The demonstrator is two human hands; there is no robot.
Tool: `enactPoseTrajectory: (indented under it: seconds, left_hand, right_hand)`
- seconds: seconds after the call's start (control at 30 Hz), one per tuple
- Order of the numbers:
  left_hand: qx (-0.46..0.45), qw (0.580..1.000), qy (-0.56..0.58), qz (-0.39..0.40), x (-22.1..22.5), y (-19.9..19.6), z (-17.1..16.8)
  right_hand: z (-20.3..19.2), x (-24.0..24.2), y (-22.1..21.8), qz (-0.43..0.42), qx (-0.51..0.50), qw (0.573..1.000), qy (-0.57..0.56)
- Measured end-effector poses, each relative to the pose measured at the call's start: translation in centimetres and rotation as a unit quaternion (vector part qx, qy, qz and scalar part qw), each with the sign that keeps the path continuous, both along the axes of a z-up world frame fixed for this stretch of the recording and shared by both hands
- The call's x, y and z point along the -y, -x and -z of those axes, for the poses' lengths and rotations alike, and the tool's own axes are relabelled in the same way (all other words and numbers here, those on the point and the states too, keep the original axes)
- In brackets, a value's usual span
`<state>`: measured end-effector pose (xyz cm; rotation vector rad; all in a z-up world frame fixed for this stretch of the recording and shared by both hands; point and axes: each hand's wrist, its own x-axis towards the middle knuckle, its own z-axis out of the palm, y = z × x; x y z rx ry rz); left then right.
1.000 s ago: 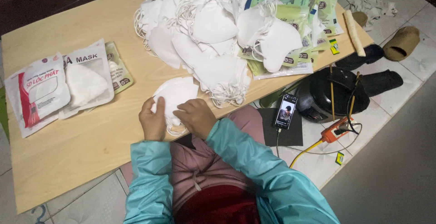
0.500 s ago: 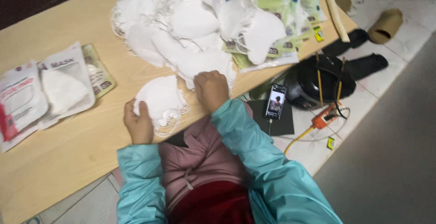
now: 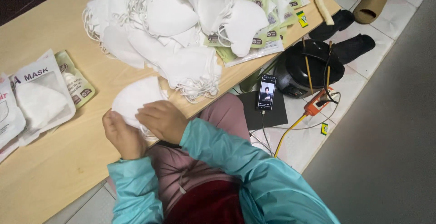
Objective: Stacking white face masks neatly on a wooden table after untangling their ear loops.
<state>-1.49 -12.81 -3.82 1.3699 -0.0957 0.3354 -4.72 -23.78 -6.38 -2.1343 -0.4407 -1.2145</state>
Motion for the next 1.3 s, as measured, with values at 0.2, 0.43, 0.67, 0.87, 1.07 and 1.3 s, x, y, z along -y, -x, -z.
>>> enactPoseTrajectory:
  seconds: [0.2,0.43,0.67,0.87,1.07,1.3]
  left_hand:
    - [0.065,0.983,-0.17,-0.019,-3.1,-1.7,1.8]
    - [0.038,0.988,-0.147,0.002,-2.2,-1.3,0.7]
    - [-0.009,0.989,-0.143,0.022,-1.1,-1.9,2.5]
    - [0.001,0.989,-0.146,0.02,-1.5,-2.0,3.4]
    - [-0.02,0.99,-0.136,0.04,-1.7,-1.6,2.7]
    - [-0.031,0.991,-0.123,0.044,-1.5,-1.6,2.8]
  right_hand:
    - [2.1,-1.2,0.3,-0.03,-0.11,0.993,0.039]
    - [-1.8,7.4,-1.5,0.067,-0.02,0.992,0.106]
    - [-1.4,12.0,-1.4,0.215,-0.346,0.905,0.122]
    - [-0.8,12.6,-1.8,0.205,-0.354,0.905,0.115]
    - [-4.2,11.5,-0.7,0.187,-0.387,0.897,0.105]
    - [-3.0,11.7,-1.3,0.217,-0.368,0.896,0.122]
